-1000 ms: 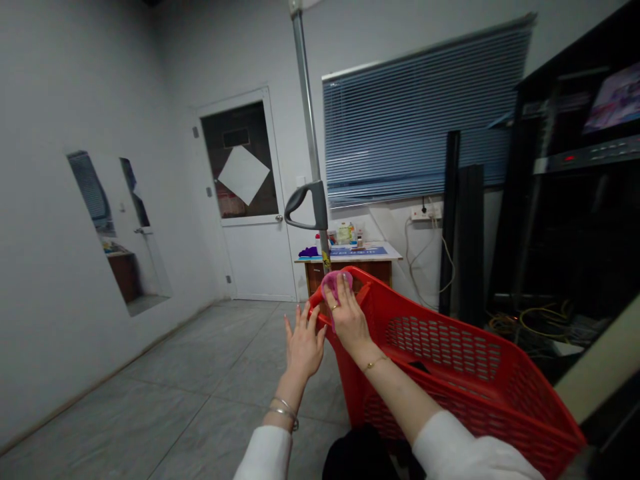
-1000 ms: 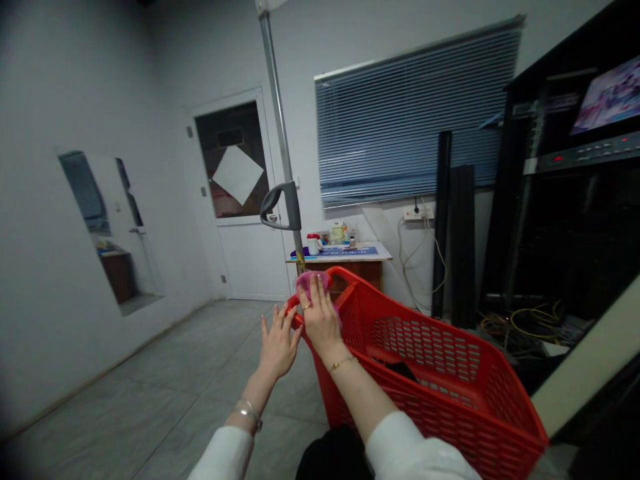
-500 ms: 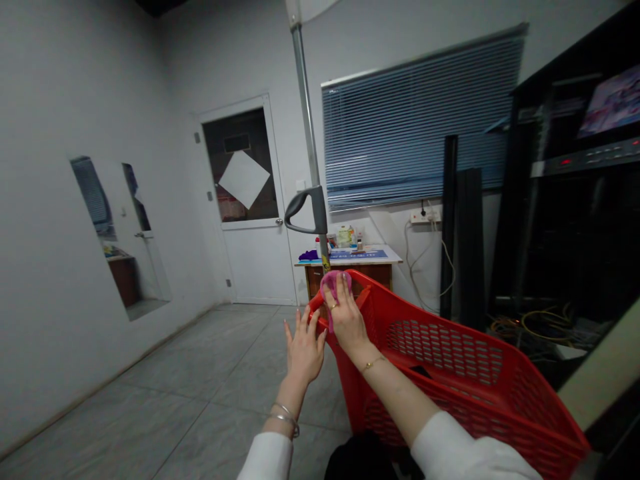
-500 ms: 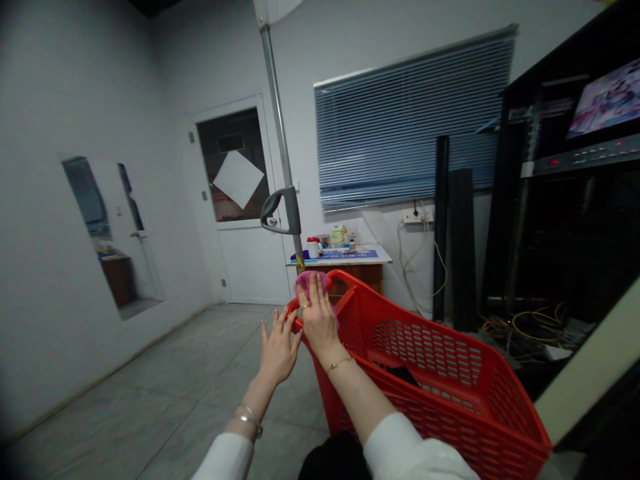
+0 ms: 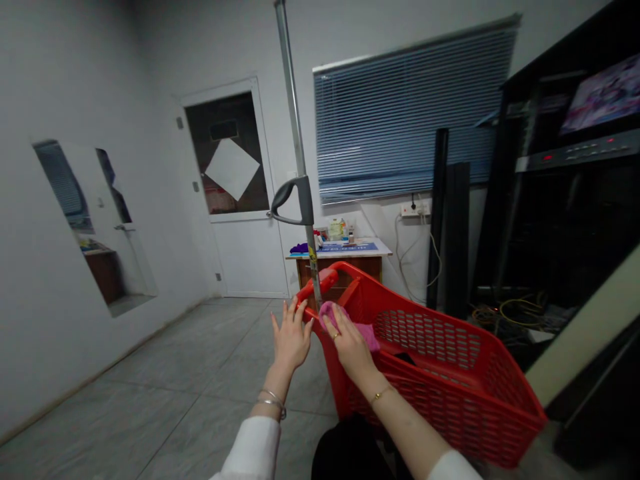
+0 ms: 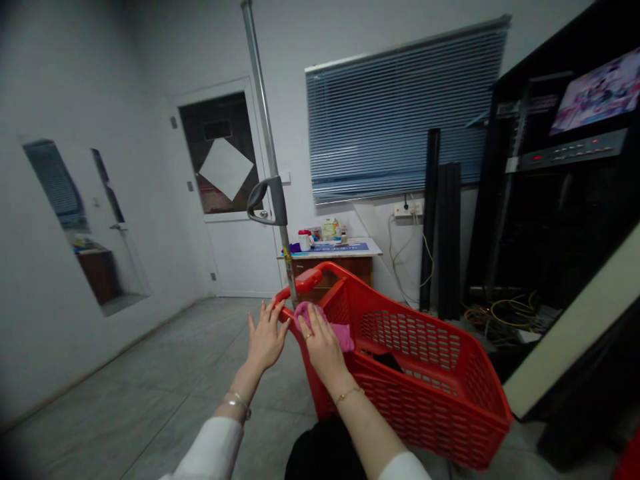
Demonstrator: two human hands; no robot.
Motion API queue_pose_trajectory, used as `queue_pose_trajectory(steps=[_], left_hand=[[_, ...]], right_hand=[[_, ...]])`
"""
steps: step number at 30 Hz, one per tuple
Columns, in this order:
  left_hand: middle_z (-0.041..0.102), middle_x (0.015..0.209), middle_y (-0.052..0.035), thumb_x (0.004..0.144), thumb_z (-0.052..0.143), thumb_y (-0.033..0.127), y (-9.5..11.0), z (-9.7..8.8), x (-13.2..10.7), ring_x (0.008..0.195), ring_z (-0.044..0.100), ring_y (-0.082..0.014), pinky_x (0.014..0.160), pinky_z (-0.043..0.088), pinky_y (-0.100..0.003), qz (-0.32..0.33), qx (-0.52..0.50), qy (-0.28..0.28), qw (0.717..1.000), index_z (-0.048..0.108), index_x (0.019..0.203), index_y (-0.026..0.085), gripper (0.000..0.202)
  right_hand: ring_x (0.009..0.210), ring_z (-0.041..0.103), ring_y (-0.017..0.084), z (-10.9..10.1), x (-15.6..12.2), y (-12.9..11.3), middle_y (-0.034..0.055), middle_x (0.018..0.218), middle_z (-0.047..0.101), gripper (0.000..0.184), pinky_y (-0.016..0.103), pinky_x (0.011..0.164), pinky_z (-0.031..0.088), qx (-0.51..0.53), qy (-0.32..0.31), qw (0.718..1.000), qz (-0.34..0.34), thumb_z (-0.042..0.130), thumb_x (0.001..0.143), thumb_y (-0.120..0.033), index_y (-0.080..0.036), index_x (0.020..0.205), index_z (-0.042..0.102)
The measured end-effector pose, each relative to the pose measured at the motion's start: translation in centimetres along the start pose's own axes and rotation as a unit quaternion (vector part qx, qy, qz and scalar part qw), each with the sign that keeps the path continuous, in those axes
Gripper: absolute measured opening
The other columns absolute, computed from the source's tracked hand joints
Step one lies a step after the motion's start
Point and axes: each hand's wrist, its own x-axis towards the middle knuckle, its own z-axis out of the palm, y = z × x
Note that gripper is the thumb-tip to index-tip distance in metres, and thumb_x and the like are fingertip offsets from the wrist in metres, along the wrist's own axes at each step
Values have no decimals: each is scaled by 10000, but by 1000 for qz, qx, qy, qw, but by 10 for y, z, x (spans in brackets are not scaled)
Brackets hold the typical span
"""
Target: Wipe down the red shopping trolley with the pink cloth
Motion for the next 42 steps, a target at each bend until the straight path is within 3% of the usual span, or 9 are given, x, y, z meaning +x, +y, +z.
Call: queue_pose_trajectory(steps=[5,11,15,18,21,23,27,32,42], left_hand=[[357,1571,-106,984,389,373,-3,-3,1,1473,238,-326,1133,193,-697,2,3,-10,1000,370,1483,280,508],[343,1578,-94,983,396,385,-6,-3,3,1474,226,-342,1127,169,-721,-11,-25,-16,999,365,1483,269,514],[409,1537,-128,983,394,307,20,-9,-10,1476,237,-302,1167,193,-652,-14,-92,86,992,369,1470,202,499],[497,1481,-86,990,352,215,55,-16,-18,1460,293,-216,1209,221,-536,100,-143,100,980,432,1425,215,443],[523,1463,-51,992,340,188,82,-13,-13,1453,310,-209,1211,240,-529,234,-140,25,962,471,1400,228,431],[552,1436,-50,998,365,226,88,-4,-6,1430,357,-239,1199,255,-560,233,-114,6,966,514,1367,216,399],[647,1325,-50,1004,401,318,84,15,0,1287,535,-230,1189,295,-511,210,-76,1,975,602,1281,215,358],[654,1315,-41,1002,403,334,84,20,-5,1236,566,-220,1176,304,-474,209,-66,18,975,603,1288,234,363],[651,1319,-38,998,415,337,67,23,3,1239,556,-219,1130,350,-435,212,-42,6,976,596,1299,233,366]], right_hand=[[1214,572,232,-10,-18,8,144,1448,505,596,375,944,534,-39,-60,995,72,408,868,-18,-210,1426,490],[1105,608,238,-24,-52,27,148,1339,601,452,367,863,520,-73,-38,991,101,443,944,-155,-201,1384,537],[1112,607,222,-28,-64,34,124,1340,608,420,334,867,489,-69,-9,992,105,488,970,-292,-214,1380,541],[1107,615,205,-29,-62,32,107,1331,620,396,321,888,473,-68,5,992,107,459,989,-321,-211,1354,567],[1117,616,189,-31,-60,31,96,1306,640,380,314,926,448,-63,16,992,108,394,1011,-279,-200,1324,593],[1133,611,178,-34,-62,32,97,1304,642,398,304,942,428,-55,13,992,113,369,1018,-262,-178,1356,562],[1147,606,165,-44,-70,39,89,1318,634,420,306,961,393,-50,-2,991,122,357,1023,-249,-167,1410,495],[1275,510,242,-46,-70,39,34,1329,630,370,466,1093,259,-84,10,986,142,398,1016,-323,-261,1336,573],[1018,597,207,-37,-79,42,86,1316,635,412,343,798,383,-130,-47,984,112,438,1005,-318,-211,1393,528]])
